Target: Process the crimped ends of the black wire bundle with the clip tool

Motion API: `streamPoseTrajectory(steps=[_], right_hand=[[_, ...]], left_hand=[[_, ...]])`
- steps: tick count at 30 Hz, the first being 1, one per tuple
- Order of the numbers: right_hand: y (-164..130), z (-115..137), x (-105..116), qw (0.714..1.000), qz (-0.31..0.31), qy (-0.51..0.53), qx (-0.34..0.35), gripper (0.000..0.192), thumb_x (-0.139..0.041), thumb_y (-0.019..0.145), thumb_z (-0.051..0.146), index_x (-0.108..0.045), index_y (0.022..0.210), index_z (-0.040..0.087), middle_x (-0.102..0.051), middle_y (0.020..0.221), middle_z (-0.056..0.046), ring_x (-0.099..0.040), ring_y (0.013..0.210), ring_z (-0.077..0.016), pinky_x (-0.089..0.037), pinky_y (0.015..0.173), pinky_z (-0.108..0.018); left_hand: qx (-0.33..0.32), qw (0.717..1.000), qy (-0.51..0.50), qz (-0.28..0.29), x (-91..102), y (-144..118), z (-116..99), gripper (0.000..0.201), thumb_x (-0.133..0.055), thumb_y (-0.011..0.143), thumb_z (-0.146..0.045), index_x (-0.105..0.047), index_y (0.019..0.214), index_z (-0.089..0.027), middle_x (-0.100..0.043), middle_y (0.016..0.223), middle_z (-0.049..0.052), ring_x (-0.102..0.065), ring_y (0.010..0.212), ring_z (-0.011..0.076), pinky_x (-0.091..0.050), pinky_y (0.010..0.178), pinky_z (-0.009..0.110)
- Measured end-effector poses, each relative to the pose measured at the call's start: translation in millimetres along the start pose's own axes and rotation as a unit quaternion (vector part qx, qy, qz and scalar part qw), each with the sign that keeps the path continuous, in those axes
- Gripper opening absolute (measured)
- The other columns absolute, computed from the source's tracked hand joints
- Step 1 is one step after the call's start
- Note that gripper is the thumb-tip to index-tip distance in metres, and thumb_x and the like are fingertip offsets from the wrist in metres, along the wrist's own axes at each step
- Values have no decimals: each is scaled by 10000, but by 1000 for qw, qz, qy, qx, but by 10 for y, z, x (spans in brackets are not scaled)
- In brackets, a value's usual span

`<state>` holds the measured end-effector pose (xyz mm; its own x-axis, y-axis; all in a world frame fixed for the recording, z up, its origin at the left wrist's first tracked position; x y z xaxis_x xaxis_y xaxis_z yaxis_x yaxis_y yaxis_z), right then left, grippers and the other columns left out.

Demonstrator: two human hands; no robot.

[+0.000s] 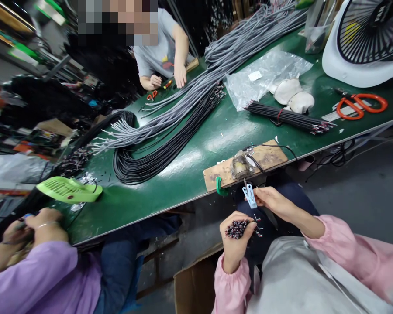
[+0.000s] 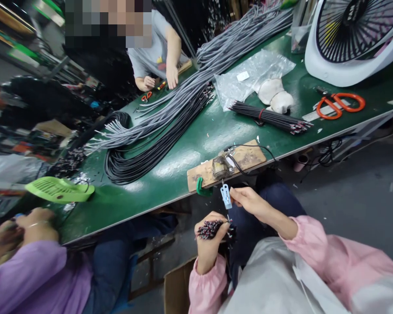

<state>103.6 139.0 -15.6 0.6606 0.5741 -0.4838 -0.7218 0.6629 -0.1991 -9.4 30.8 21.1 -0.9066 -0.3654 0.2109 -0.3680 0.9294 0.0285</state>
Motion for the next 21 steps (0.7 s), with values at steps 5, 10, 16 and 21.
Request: streamPoseTrajectory(steps=[5,10,16,21], right_hand=[[153,90,-139,997,-4,71,-22,427,-669,707,527,-651,673,101,-542,576,9,-449,527,-81,-326,528,-222],[147,70,-154,993,8,120,-18,402,-682,709,497,-645,660,100,-530,566,9,-435,506,-82,-329,495,-219],[122,-62,-96,982,27,181,-47,446,-600,771,533,-648,700,95,-571,638,-31,-489,566,-106,-367,541,-237],[47,-246,116,984,-11,173,-52,458,-524,828,529,-660,752,99,-577,675,-48,-493,615,-116,-361,546,-231]], left_hand=[[-16,1000,2,-21,-30,75,16,46,-692,698,-129,-672,674,-162,-638,665,16,-589,629,149,-458,620,260],[2,1000,-3,-25,-67,126,41,44,-687,702,-141,-663,669,-156,-653,671,16,-597,630,149,-463,632,260],[20,999,-1,-41,-81,117,69,58,-676,718,-163,-652,667,-153,-655,666,17,-605,635,156,-473,648,269],[26,999,14,-38,-68,102,46,66,-673,720,-179,-664,659,-155,-650,657,26,-600,621,161,-476,630,273]])
Point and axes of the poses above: each hand's wrist, its own y-axis towards the middle knuckle, its own x-axis out of the back of the hand, z = x × y, the point moved 2 cm from there along y, towards the middle knuckle
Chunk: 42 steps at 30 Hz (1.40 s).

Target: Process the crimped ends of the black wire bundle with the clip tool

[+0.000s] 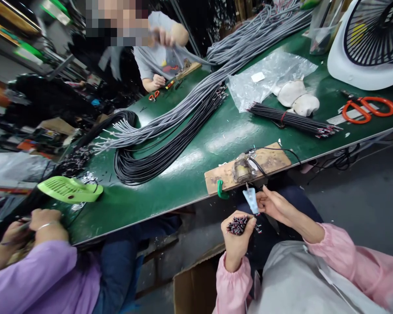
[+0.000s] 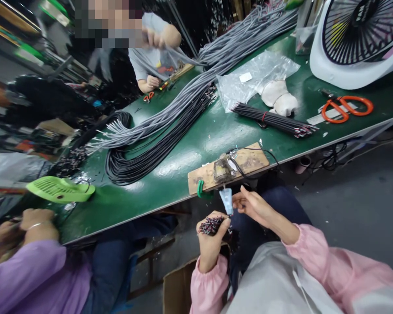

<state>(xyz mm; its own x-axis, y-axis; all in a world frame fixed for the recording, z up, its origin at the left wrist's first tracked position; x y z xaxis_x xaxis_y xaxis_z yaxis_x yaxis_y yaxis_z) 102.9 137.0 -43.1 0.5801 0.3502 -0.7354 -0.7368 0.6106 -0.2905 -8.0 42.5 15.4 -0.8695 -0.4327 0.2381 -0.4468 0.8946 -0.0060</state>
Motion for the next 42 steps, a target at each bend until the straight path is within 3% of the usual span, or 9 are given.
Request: streamPoseTrajectory(steps=[5,11,14,19,24,29,32,35,42], right_hand=[[-198,47,121,977,-33,-201,56,292,-628,793,404,-655,817,115,-587,705,-25,-509,659,-121,-381,607,-243],[-447,255,-117,891,1,-424,160,196,-603,821,320,-668,766,143,-601,731,-39,-527,677,-147,-408,624,-272],[-523,339,-280,853,36,-474,215,150,-593,833,272,-680,793,157,-640,756,-58,-549,744,-172,-426,695,-302],[-585,348,-330,822,-13,-518,234,191,-557,852,259,-621,703,158,-575,670,-31,-505,656,-152,-397,612,-281],[-636,301,-249,840,-1,-487,239,179,-545,865,256,-617,732,159,-566,692,-31,-507,671,-151,-404,631,-282],[-612,268,-190,852,70,-455,250,158,-569,859,231,-649,986,182,-618,874,-63,-543,842,-179,-413,784,-332],[-579,227,-183,849,76,-449,266,92,-587,850,222,-669,843,181,-611,800,-49,-533,813,-176,-396,790,-345],[-550,149,-187,878,63,-404,248,161,-562,865,252,-639,752,167,-581,757,-45,-526,770,-168,-409,728,-318],[-548,-42,-242,956,64,-253,136,247,-494,885,395,-535,810,163,-509,760,-22,-523,716,-147,-430,656,-270]], left_hand=[[9,999,-8,49,11,-48,-2,103,-664,729,-207,-680,644,-150,-638,665,38,-598,640,164,-473,643,276],[113,990,-66,49,-26,-203,152,122,-691,703,-251,-657,687,-135,-644,616,20,-587,522,143,-482,552,266],[121,989,-53,73,-77,-232,139,113,-710,680,-231,-653,667,-134,-645,610,14,-579,538,137,-477,560,254],[112,992,-42,34,-91,-228,101,153,-754,621,-196,-616,653,-138,-618,599,-11,-563,556,126,-464,564,234],[133,985,-113,16,-79,-291,171,145,-751,631,-185,-616,645,-134,-618,572,-15,-598,508,136,-489,530,248],[148,970,-187,56,-109,-330,152,140,-740,652,-177,-607,655,-133,-618,560,-22,-613,450,137,-520,475,254],[162,962,-210,59,-120,-319,128,153,-734,661,-174,-587,663,-134,-624,530,-25,-598,408,123,-508,432,228],[162,957,-233,68,-122,-301,140,152,-720,683,-178,-573,674,-137,-643,530,-15,-591,396,114,-494,422,210],[121,959,-248,67,-120,-286,236,101,-694,719,-170,-596,723,-144,-650,566,-18,-602,445,106,-487,469,206]])
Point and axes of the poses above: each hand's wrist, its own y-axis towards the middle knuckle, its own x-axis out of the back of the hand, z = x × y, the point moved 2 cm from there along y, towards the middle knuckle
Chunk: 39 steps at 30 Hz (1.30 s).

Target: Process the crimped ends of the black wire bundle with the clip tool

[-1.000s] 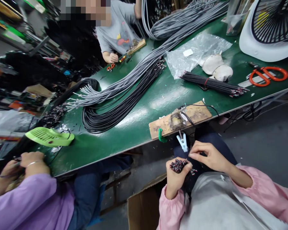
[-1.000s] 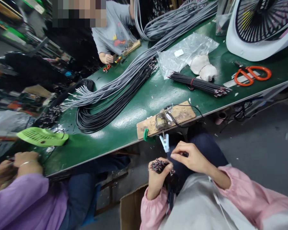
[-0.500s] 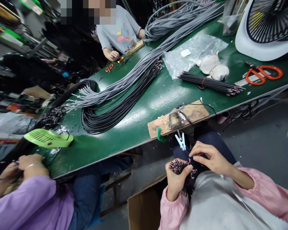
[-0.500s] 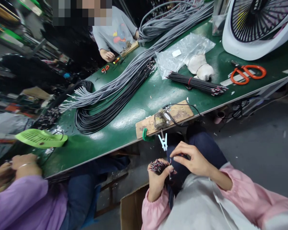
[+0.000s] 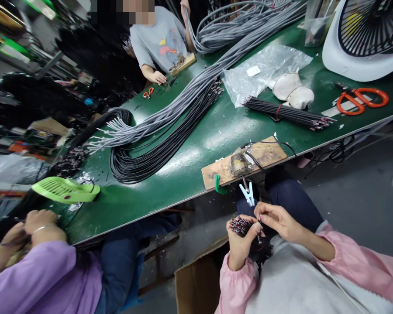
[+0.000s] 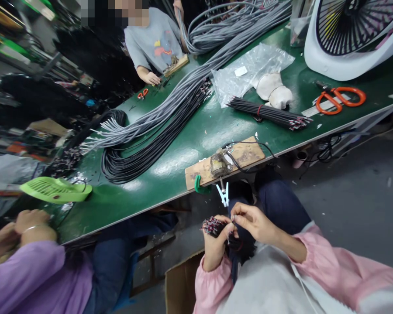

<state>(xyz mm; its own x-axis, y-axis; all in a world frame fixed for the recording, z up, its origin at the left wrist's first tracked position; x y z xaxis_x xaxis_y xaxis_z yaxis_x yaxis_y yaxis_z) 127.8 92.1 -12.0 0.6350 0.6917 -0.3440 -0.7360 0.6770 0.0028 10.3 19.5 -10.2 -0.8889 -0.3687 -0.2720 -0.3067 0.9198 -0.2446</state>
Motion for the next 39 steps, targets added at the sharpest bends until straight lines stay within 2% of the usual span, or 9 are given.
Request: streamPoseTrajectory(steps=[4,11,16,21,25,28,31,34,39], right_hand=[[-7,-25,0,997,17,67,-37,262,-522,863,416,-532,822,157,-512,709,-10,-514,653,-133,-427,610,-254],[28,-34,56,996,-41,72,-27,264,-696,725,351,-659,893,149,-546,827,-33,-518,715,-135,-428,629,-253],[41,-86,-28,987,-76,131,-46,169,-742,677,293,-650,656,152,-515,689,6,-494,542,-98,-408,472,-224],[-23,-171,-35,989,-147,25,-19,168,-702,732,273,-628,642,152,-533,666,-4,-491,569,-114,-390,513,-244],[-63,-91,-8,963,-205,-147,94,122,-651,782,203,-620,669,168,-541,680,-23,-491,673,-155,-385,634,-297],[-38,-45,-5,970,-147,-152,118,131,-622,808,217,-598,687,174,-533,712,-32,-475,752,-176,-371,714,-318],[5,-92,-21,998,-44,37,37,240,-599,816,376,-538,699,175,-470,695,-11,-452,659,-151,-375,604,-280],[50,-146,-9,980,20,191,-60,331,-590,793,474,-496,706,169,-418,659,11,-410,580,-123,-350,527,-248],[171,19,194,997,-66,18,-35,245,-613,804,374,-557,717,151,-462,653,14,-431,614,-118,-354,584,-246]], left_hand=[[-8,1000,-8,1,19,3,43,90,-680,739,-198,-604,756,-154,-644,561,-28,-581,437,95,-475,470,200],[0,1000,-28,13,52,13,60,100,-667,755,-225,-591,765,-161,-642,567,-21,-583,455,109,-470,491,221],[-1,1000,7,9,45,12,106,97,-687,736,-205,-604,738,-156,-642,596,-13,-603,529,123,-475,559,238],[-21,998,56,-27,47,8,152,66,-683,739,-194,-633,725,-154,-634,669,-4,-600,655,134,-463,658,249],[-23,997,59,-36,28,10,153,57,-648,772,-206,-633,760,-152,-628,648,-8,-587,619,124,-456,630,239],[4,1000,17,-2,16,17,132,74,-634,784,-216,-613,754,-151,-590,550,-34,-539,482,94,-429,513,213],[20,999,0,37,2,31,61,79,-674,741,-207,-622,736,-149,-590,528,-33,-537,442,90,-420,460,201],[-9,998,33,52,-22,44,-69,66,-714,685,-166,-652,698,-148,-616,583,-14,-569,459,103,-450,476,220],[-122,969,215,10,-41,34,-297,59,-705,675,-102,-675,673,-153,-660,670,33,-619,594,153,-480,585,267]])
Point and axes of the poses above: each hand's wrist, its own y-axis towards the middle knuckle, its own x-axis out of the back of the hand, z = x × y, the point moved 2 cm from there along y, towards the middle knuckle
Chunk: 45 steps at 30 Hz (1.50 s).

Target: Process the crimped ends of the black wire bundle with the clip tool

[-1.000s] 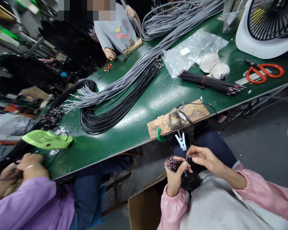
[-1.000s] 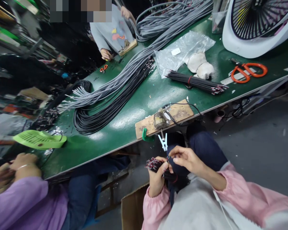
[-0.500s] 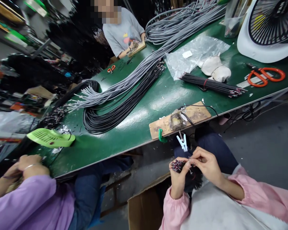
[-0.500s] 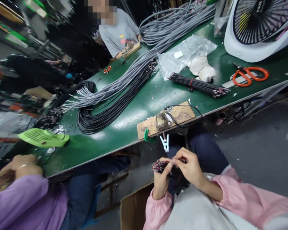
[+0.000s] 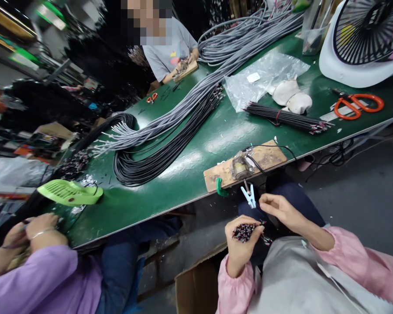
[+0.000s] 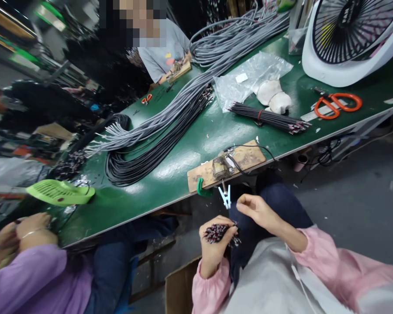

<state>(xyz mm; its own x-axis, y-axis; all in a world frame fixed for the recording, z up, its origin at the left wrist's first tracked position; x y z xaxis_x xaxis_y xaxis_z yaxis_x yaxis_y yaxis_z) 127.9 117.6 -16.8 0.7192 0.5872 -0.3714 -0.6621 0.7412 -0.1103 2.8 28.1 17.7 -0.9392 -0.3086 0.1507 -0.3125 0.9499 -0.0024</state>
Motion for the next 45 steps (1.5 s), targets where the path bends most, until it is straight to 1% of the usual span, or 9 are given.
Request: streamPoseTrajectory(steps=[4,7,10,14,18,22,31,38,45], right_hand=[[-39,261,6,973,-7,-160,169,94,-627,804,245,-654,763,165,-593,705,-30,-516,699,-159,-400,669,-301],[-131,308,-37,950,6,-218,223,37,-650,781,190,-678,769,170,-636,703,-43,-532,704,-171,-412,689,-324],[-126,226,-20,972,9,-185,147,138,-639,797,259,-666,716,150,-610,677,-37,-523,656,-154,-400,624,-291],[104,58,-15,1000,20,-18,10,402,-499,872,452,-670,719,121,-601,648,-42,-492,597,-126,-371,573,-259],[402,-55,-164,975,69,204,-52,484,-498,835,553,-676,883,106,-625,790,-86,-522,673,-133,-386,578,-241],[524,-95,-267,953,48,289,-71,399,-630,763,509,-673,800,114,-614,743,-54,-525,626,-107,-398,552,-213],[499,-50,-265,952,46,293,-69,365,-655,761,461,-643,719,99,-579,660,-21,-496,541,-84,-380,510,-204],[398,-275,-94,945,35,307,-107,451,-530,822,539,-655,801,106,-576,690,-38,-486,583,-99,-361,516,-213],[98,-200,99,999,-12,-3,-29,242,-643,788,374,-634,780,132,-565,681,-3,-503,639,-117,-382,601,-242]], left_hand=[[-59,995,80,-17,37,2,-66,100,-697,672,-71,-674,713,-159,-675,690,36,-621,625,161,-473,611,273],[-60,995,79,-31,47,-5,-60,101,-698,673,-75,-665,712,-162,-675,690,30,-618,619,159,-476,608,271],[-38,996,63,-48,45,-7,-58,70,-698,683,-107,-651,679,-158,-671,672,30,-616,604,161,-483,600,275],[-13,997,59,-48,39,26,-94,97,-684,708,-148,-652,616,-152,-651,604,29,-602,556,159,-480,571,276],[-8,997,54,-63,71,85,-89,116,-672,725,-166,-655,610,-156,-635,569,14,-590,527,150,-480,568,274],[10,997,37,-69,99,125,-8,114,-668,734,-198,-652,632,-152,-643,599,19,-601,545,158,-489,581,282],[61,996,5,-64,75,175,66,101,-678,727,-223,-658,677,-137,-622,568,3,-563,500,134,-468,540,263],[81,994,-9,-78,59,152,101,102,-688,714,-222,-652,660,-143,-621,570,-3,-552,481,125,-462,523,256],[83,996,-5,-7,64,84,29,157,-668,734,-232,-628,617,-136,-621,580,19,-586,558,147,-468,584,267]])
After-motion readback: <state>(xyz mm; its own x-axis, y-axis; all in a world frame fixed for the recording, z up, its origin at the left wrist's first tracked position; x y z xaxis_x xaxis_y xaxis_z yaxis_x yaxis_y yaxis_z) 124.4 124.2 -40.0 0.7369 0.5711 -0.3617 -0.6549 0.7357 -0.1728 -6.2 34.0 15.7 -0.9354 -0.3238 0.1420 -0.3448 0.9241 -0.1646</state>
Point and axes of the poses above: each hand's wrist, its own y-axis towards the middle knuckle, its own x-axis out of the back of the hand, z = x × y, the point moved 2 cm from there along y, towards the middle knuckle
